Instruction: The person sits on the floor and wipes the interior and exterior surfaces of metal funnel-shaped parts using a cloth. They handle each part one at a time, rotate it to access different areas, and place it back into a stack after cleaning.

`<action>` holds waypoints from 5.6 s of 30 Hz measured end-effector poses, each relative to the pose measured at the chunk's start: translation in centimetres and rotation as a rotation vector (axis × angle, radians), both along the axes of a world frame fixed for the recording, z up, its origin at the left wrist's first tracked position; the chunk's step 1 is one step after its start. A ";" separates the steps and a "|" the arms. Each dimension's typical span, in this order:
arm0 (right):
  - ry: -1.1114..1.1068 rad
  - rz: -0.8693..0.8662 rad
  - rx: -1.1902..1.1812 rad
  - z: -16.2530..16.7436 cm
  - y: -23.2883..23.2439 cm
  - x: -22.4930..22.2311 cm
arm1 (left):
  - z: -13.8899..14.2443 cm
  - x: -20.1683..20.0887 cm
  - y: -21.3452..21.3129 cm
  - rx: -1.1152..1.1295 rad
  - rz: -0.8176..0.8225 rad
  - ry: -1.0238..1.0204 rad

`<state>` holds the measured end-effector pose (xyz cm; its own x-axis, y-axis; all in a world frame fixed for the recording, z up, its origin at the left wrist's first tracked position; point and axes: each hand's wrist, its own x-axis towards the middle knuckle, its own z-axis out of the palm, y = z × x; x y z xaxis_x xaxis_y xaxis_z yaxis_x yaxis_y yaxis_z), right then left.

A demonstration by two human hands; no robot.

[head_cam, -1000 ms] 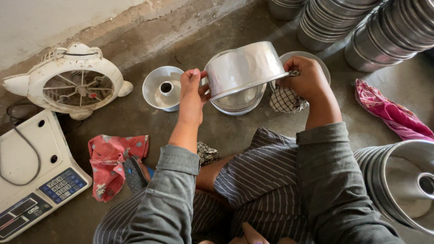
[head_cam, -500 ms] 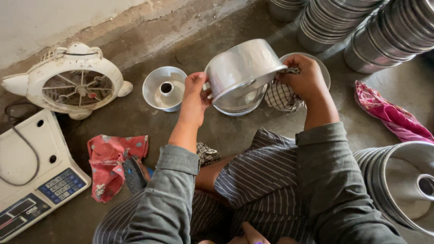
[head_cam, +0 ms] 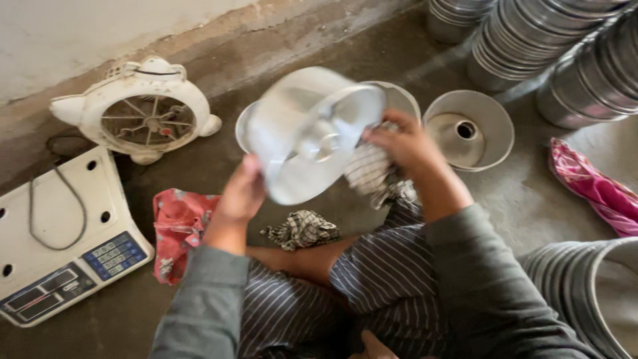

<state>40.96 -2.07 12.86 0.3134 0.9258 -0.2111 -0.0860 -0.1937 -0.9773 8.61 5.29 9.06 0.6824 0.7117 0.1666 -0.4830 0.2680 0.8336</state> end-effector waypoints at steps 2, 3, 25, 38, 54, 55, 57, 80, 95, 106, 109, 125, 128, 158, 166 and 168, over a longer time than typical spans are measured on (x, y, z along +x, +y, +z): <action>0.036 0.095 0.030 -0.7 0.3 -2.9 | 0.4 -2.6 -0.6 -0.101 0.070 0.011; 0.017 0.150 0.051 -0.9 0.3 -4.0 | 0.5 -3.9 -1.0 -0.088 0.143 0.048; 0.649 0.166 0.245 1.2 -3.3 -21.5 | -3.9 -0.9 -5.1 -0.215 0.513 -0.097; -0.901 0.855 0.297 -4.5 -5.0 -18.1 | -2.0 -3.1 -5.5 -0.480 0.749 0.211; -0.469 0.596 0.086 3.0 -1.8 -10.3 | -1.6 -6.5 -2.5 -0.446 0.729 0.070; -0.486 0.607 0.100 3.5 -1.7 -10.2 | -1.3 -6.7 -2.4 -0.411 0.749 0.054; -0.267 0.603 0.106 4.4 -1.5 -9.8 | -0.8 -6.9 -2.5 -0.438 0.755 0.063; -0.335 0.161 -0.339 -2.1 0.1 -6.5 | -1.5 -7.9 -1.6 -0.397 0.771 0.022; 0.628 0.245 0.112 -5.0 2.1 -5.4 | -0.7 -7.9 -1.8 -0.474 0.696 -0.029; -0.571 1.006 -0.346 -6.2 -0.4 -6.9 | -0.5 -7.8 -1.6 -0.493 0.777 -0.037; 0.227 0.840 -0.021 -3.4 -0.8 -4.8 | 0.2 -7.7 -2.2 -0.554 0.830 0.010; -1.067 0.953 -0.080 1.5 -1.6 -6.6 | -2.4 -9.2 -0.6 -0.465 0.777 -0.082; -1.238 0.938 -0.191 1.2 -2.3 -6.0 | -2.2 -8.8 -0.8 -0.479 0.746 -0.088; -0.028 -0.074 0.753 5.8 1.5 -5.2 | -0.8 -6.1 -2.1 -0.463 0.664 -0.079; -1.041 0.274 0.601 9.8 -3.6 -7.6 | 0.1 -6.1 -2.3 -0.455 0.606 -0.063; -1.131 0.109 0.809 10.2 -3.8 -7.5 | 0.3 -6.0 -2.4 -0.472 0.608 -0.070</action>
<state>33.49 -5.83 23.03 -0.1280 0.6984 0.7042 0.7946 0.4971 -0.3487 2.62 2.84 9.38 0.1481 0.9643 -0.2194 -0.7067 0.2584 0.6587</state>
